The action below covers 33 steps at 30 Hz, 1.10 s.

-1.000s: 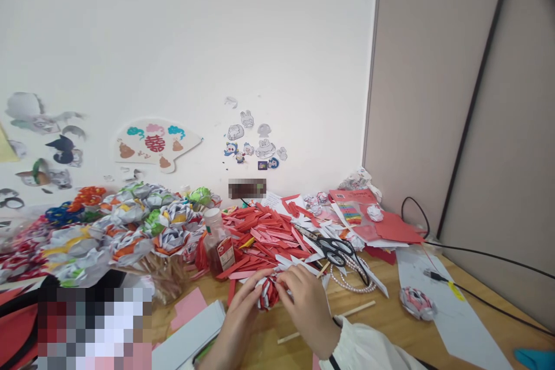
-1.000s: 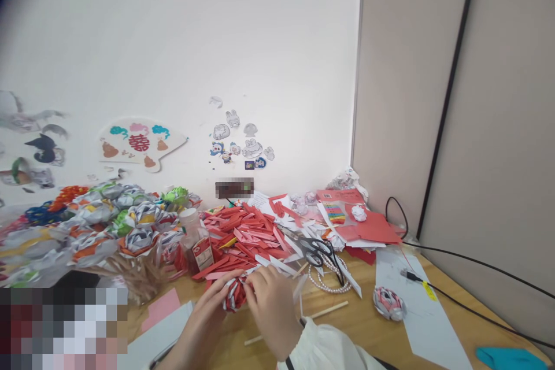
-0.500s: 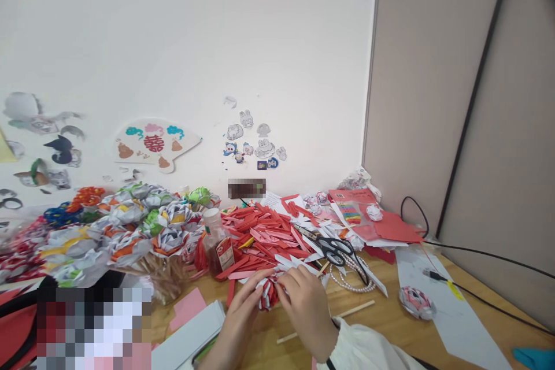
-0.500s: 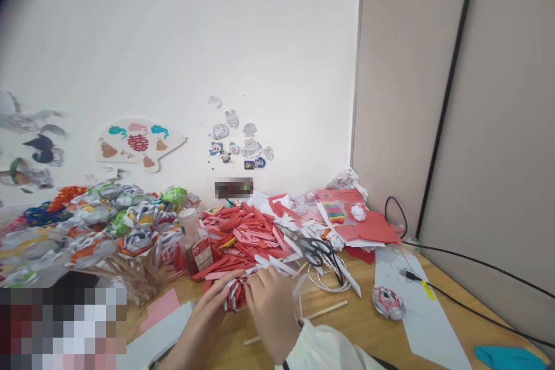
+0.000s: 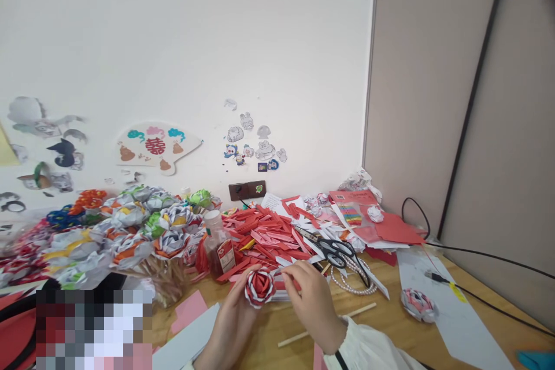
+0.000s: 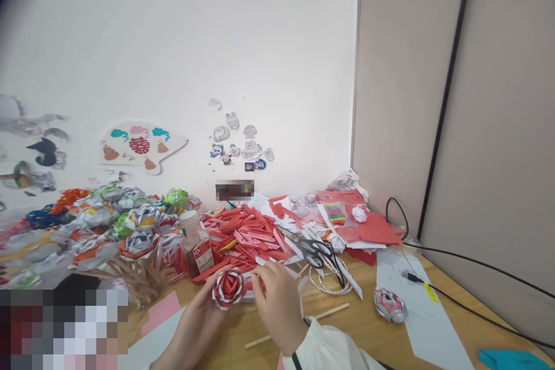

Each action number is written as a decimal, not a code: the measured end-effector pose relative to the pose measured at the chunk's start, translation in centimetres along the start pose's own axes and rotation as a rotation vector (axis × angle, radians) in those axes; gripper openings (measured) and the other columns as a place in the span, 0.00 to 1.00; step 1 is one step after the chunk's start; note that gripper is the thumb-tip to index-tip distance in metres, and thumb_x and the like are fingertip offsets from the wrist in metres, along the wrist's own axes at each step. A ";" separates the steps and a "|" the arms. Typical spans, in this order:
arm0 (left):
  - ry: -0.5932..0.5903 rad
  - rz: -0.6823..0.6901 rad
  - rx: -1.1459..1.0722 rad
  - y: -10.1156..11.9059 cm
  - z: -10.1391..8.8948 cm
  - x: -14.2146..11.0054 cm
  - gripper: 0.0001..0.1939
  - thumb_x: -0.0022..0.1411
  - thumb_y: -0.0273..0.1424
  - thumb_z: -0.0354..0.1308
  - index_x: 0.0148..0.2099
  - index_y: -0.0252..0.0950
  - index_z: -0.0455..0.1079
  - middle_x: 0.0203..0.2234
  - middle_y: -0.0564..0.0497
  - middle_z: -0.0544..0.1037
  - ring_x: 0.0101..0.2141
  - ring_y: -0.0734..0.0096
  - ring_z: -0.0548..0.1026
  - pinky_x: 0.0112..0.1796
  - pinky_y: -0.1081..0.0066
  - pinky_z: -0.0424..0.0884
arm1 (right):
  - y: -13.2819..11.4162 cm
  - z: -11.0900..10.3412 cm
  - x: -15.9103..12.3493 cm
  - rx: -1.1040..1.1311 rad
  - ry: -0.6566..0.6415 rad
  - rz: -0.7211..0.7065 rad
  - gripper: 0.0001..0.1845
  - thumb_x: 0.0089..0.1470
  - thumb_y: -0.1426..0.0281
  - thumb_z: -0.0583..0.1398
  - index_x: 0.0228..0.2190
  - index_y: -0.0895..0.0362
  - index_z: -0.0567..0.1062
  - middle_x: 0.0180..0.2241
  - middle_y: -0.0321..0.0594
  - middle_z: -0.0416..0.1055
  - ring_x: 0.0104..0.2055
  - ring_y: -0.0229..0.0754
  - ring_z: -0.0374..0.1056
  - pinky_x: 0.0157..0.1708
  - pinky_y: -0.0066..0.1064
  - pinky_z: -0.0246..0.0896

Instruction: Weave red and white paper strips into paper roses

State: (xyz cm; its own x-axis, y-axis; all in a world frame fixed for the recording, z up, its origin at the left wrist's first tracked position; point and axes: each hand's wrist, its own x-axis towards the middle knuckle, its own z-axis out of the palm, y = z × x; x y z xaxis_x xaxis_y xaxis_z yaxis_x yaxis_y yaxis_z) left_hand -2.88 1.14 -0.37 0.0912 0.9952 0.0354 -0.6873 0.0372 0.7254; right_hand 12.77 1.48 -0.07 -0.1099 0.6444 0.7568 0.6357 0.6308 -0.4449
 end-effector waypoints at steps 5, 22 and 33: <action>0.022 -0.016 -0.076 0.4 -0.6 0.5 0.10 0.59 0.27 0.53 0.40 0.38 0.74 0.36 0.51 0.80 0.42 0.65 0.75 0.49 0.61 0.66 | 0.1 0.9 -0.3 0.159 -0.168 0.038 0.20 0.45 0.77 0.61 0.42 0.53 0.72 0.39 0.39 0.72 0.42 0.43 0.68 0.41 0.32 0.63; -0.123 0.317 0.470 -0.5 -1.4 0.9 0.33 0.35 0.35 0.72 0.46 0.40 0.68 0.46 0.44 0.73 0.50 0.49 0.67 0.50 0.58 0.62 | 0.7 2.1 -0.1 0.412 -0.085 0.157 0.23 0.41 0.79 0.62 0.42 0.54 0.73 0.35 0.39 0.73 0.31 0.41 0.69 0.29 0.28 0.66; 0.127 0.480 0.644 -1.0 -1.1 -0.2 0.33 0.39 0.26 0.70 0.50 0.38 0.65 0.50 0.42 0.69 0.55 0.49 0.62 0.55 0.59 0.55 | 0.7 3.6 -1.4 0.412 -0.141 0.022 0.33 0.40 0.82 0.54 0.50 0.54 0.68 0.43 0.44 0.71 0.41 0.44 0.68 0.39 0.33 0.66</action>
State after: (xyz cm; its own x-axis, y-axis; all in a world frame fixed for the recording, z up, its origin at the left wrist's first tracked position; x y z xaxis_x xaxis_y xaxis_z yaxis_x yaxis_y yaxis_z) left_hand -3.03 0.98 -1.86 -0.2170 0.8936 0.3929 -0.0777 -0.4170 0.9056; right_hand 10.66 2.61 -3.15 -0.2210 0.6943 0.6849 0.2843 0.7177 -0.6357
